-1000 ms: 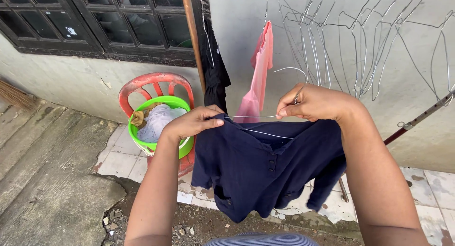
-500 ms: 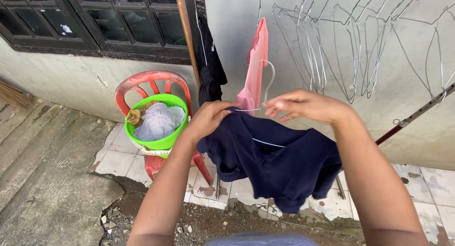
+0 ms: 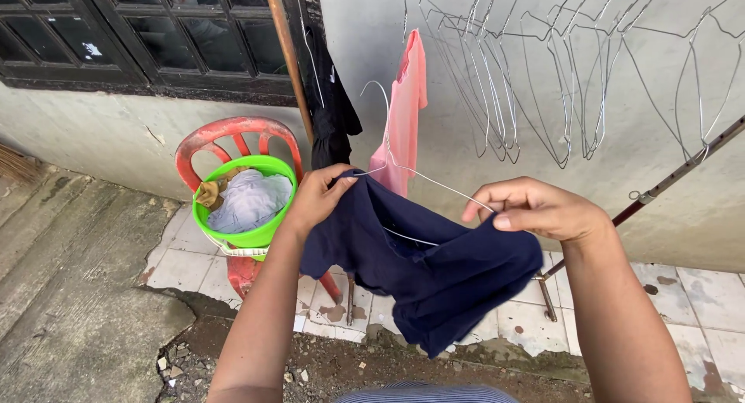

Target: Hanging various wet garments onto hangers and placing them on a drying rack.

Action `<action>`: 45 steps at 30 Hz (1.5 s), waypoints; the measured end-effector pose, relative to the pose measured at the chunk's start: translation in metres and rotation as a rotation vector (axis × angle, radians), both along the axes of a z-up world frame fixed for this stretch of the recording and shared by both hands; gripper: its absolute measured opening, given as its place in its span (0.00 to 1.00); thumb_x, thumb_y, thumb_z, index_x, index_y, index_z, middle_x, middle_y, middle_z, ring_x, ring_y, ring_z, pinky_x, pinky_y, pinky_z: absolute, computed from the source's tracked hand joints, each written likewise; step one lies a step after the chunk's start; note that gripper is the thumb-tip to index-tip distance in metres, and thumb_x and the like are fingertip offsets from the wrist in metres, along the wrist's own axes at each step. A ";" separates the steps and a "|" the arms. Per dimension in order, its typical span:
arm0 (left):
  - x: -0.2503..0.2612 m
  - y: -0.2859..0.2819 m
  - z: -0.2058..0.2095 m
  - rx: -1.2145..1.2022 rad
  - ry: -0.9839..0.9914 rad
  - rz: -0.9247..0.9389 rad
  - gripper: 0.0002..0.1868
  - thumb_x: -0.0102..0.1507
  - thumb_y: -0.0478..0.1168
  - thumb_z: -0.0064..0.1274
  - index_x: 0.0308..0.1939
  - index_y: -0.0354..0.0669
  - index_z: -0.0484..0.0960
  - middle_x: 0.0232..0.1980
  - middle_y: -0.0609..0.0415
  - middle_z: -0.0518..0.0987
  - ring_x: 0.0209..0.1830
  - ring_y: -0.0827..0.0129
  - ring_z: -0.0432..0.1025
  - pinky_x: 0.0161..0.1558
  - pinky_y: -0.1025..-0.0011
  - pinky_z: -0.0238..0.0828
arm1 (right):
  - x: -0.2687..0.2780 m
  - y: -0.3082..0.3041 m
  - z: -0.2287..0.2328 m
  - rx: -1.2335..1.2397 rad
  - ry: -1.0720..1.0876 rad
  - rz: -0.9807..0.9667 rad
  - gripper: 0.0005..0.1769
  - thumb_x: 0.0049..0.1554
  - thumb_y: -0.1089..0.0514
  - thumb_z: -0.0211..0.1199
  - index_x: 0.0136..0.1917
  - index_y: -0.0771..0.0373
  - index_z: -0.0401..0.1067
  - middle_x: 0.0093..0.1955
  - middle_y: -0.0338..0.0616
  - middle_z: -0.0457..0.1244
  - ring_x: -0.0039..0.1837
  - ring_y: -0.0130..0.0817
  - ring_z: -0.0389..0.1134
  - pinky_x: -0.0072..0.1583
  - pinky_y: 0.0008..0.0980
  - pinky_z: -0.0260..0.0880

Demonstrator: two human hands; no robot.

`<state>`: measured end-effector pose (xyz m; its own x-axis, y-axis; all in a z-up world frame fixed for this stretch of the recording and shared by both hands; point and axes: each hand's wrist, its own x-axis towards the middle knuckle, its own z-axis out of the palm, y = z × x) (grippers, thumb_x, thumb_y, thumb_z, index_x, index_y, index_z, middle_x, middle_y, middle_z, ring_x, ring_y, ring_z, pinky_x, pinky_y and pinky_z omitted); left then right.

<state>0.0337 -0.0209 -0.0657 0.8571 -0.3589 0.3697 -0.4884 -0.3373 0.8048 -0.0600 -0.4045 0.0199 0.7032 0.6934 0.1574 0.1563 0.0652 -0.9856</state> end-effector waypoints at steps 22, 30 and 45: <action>0.067 -0.105 0.011 0.338 -0.329 0.447 0.26 0.61 0.31 0.43 0.64 0.24 0.70 0.70 0.26 0.66 0.59 0.36 0.72 0.56 0.53 0.72 | -0.053 -0.050 0.024 0.035 -0.004 -0.413 0.14 0.52 0.57 0.59 0.46 0.71 0.72 0.39 0.45 0.64 0.39 0.29 0.61 0.44 0.25 0.56; 0.041 -0.082 0.042 0.399 -0.019 0.528 0.32 0.66 0.43 0.46 0.74 0.36 0.63 0.80 0.40 0.52 0.59 0.29 0.71 0.59 0.39 0.70 | -0.008 0.020 0.027 0.014 -0.220 -0.599 0.08 0.52 0.67 0.58 0.47 0.65 0.71 0.32 0.30 0.57 0.35 0.19 0.55 0.40 0.19 0.54; 0.002 -0.094 0.075 0.478 0.070 0.449 0.34 0.67 0.32 0.40 0.78 0.36 0.53 0.81 0.35 0.50 0.61 0.25 0.69 0.62 0.41 0.68 | 0.143 0.076 0.009 -0.221 -0.479 -0.786 0.07 0.52 0.66 0.56 0.45 0.60 0.68 0.26 0.35 0.56 0.26 0.27 0.61 0.30 0.23 0.60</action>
